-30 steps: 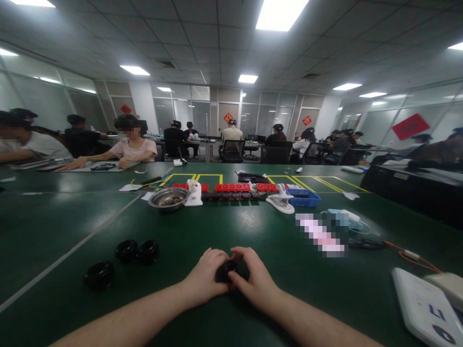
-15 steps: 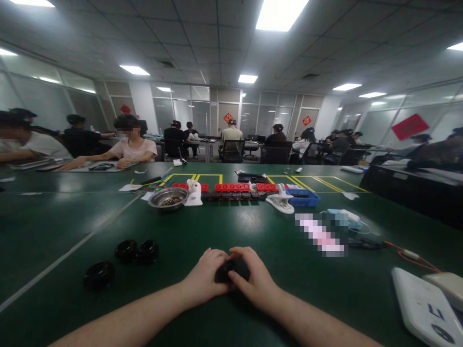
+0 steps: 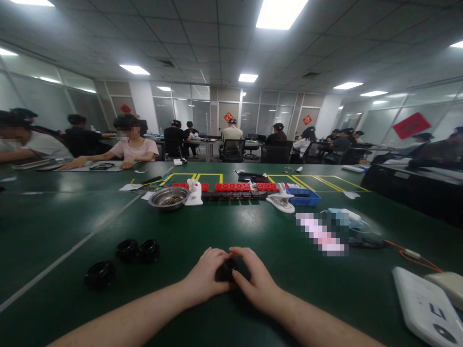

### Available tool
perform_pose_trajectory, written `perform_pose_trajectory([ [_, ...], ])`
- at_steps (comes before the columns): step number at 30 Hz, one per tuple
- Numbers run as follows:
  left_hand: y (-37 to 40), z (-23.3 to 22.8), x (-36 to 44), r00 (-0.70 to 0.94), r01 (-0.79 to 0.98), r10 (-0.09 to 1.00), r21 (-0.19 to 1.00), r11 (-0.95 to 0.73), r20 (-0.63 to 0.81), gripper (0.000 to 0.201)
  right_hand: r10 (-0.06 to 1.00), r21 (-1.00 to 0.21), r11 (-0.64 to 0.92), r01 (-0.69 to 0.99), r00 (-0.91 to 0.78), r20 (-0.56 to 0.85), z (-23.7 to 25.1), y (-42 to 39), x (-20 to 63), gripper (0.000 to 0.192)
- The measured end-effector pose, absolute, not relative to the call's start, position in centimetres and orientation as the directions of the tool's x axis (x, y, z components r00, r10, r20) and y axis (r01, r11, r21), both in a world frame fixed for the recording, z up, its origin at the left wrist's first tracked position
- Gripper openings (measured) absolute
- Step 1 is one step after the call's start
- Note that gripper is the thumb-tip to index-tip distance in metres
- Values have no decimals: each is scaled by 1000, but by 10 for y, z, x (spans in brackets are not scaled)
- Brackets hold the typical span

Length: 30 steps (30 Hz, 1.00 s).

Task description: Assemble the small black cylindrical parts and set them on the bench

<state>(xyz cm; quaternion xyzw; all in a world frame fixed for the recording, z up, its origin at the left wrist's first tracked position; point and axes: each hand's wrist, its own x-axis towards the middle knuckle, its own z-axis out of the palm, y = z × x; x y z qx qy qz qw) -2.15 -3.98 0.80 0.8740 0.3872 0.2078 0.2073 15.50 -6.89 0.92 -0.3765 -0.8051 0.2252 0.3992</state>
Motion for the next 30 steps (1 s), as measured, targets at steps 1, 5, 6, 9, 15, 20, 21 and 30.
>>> perform_pose_trajectory([
  [1, -40, 8, -22, 613, 592, 765, 525, -611, 199, 45, 779, -662, 623, 417, -409, 476, 10, -69, 156, 44],
  [5, -42, 11, -21, 603, 600, 773, 526, -603, 197, 36, 803, -680, 594, 430, -374, 464, 10, -69, 156, 48],
  [6, -42, 11, -21, 600, 604, 775, 523, -601, 197, 35, 813, -685, 580, 441, -356, 460, 9, -69, 155, 49],
  [9, -41, 10, -20, 599, 613, 776, 512, -602, 195, 34, 836, -694, 549, 466, -329, 440, 7, -67, 153, 50],
  [15, -40, 7, -21, 607, 597, 768, 519, -611, 205, 42, 811, -693, 582, 427, -365, 457, 5, -66, 155, 46],
  [20, -41, 10, -21, 605, 606, 770, 512, -609, 201, 37, 795, -692, 601, 399, -384, 470, 7, -68, 157, 52],
  [21, -41, 11, -20, 604, 608, 772, 509, -609, 201, 35, 806, -695, 589, 413, -369, 463, 7, -68, 157, 52],
  [30, -42, 9, -20, 603, 600, 771, 522, -607, 204, 32, 861, -685, 508, 523, -277, 427, 5, -65, 152, 45],
])
